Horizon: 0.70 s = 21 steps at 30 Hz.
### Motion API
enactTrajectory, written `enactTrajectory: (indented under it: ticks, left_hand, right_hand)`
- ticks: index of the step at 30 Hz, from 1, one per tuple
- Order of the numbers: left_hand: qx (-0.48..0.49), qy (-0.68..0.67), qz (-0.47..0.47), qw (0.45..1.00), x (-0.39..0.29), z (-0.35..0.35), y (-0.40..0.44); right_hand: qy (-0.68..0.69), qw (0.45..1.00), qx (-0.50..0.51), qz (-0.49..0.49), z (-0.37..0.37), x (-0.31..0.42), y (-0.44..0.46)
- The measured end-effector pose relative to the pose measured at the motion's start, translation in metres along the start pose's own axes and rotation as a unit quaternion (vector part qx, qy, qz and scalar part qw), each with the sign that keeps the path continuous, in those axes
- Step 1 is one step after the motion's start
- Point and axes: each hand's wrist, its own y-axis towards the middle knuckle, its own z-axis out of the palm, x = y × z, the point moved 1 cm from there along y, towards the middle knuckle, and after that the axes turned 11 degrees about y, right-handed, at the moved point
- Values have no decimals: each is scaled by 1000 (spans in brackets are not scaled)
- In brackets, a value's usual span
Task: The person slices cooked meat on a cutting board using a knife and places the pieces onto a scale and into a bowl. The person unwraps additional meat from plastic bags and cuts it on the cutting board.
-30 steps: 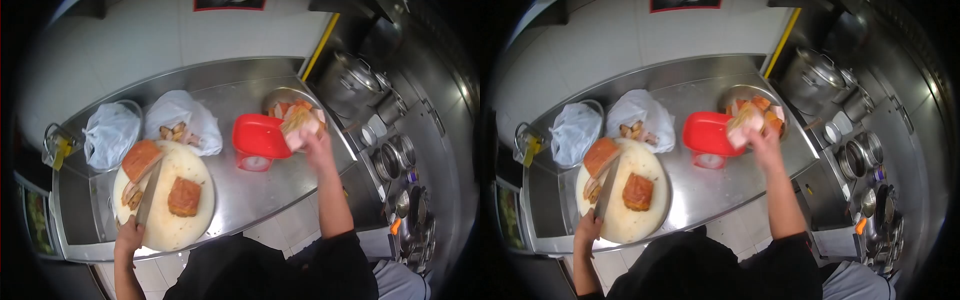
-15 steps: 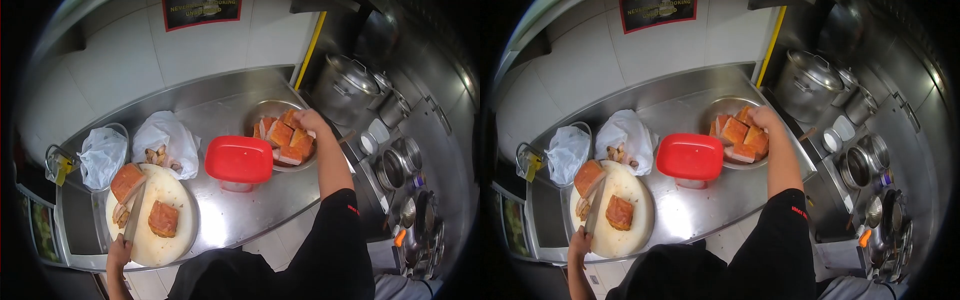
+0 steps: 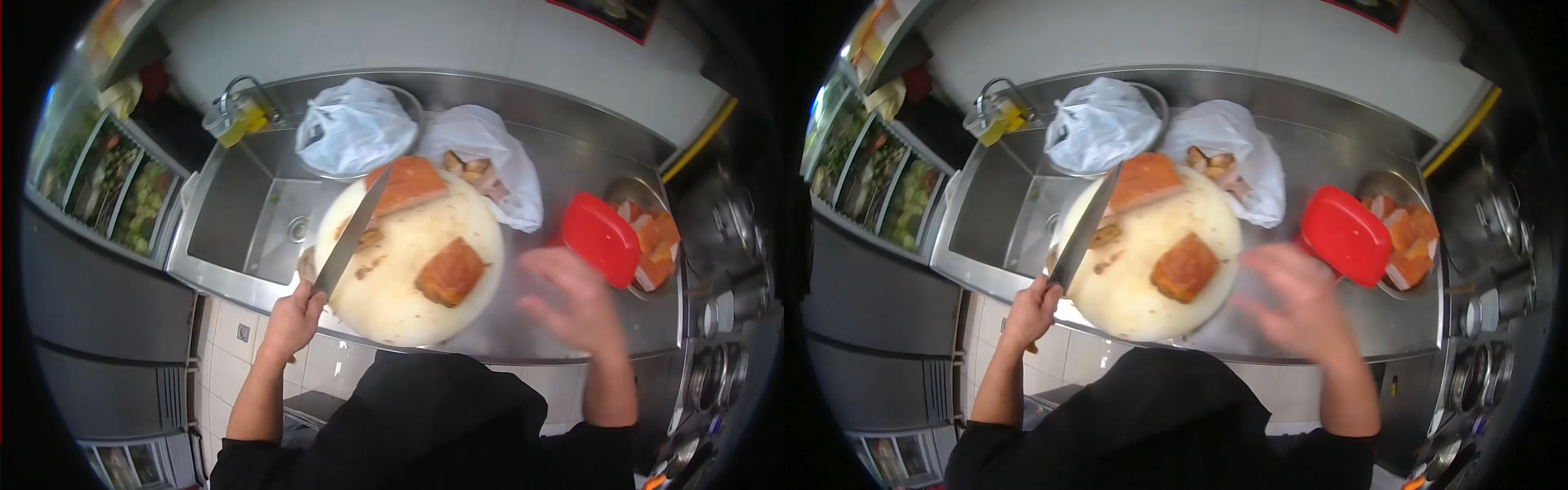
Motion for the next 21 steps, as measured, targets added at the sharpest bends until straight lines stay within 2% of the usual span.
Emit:
enactTrajectory:
  ticks: [1,2,5,6,9,12,15,18,21]
  left_hand:
    - [53,-46,-69,995,6,-12,-6]
    - [63,-101,-78,990,22,-14,-12]
    - [102,-191,-127,968,62,-21,-41]
    - [120,-226,-133,958,80,-18,-49]
    - [166,-309,-176,920,104,-13,-69]
    - [215,-328,-188,900,118,-14,-73]
    - [256,-327,-170,894,126,-20,-70]
    - [311,-287,-151,893,127,-29,-64]
    - [363,-257,-128,886,123,-20,-60]
  right_hand:
    - [7,999,25,-18,38,7,14]
    - [12,998,50,-33,75,13,29]
    - [-39,977,206,20,160,13,70]
    - [-76,962,261,38,178,14,90]
    - [-146,943,298,29,226,6,142]
    - [-183,906,374,70,248,-9,174]
    - [-152,916,360,87,257,-17,176]
    - [-96,929,324,154,264,-13,149]
    - [-91,963,194,166,279,-2,106]
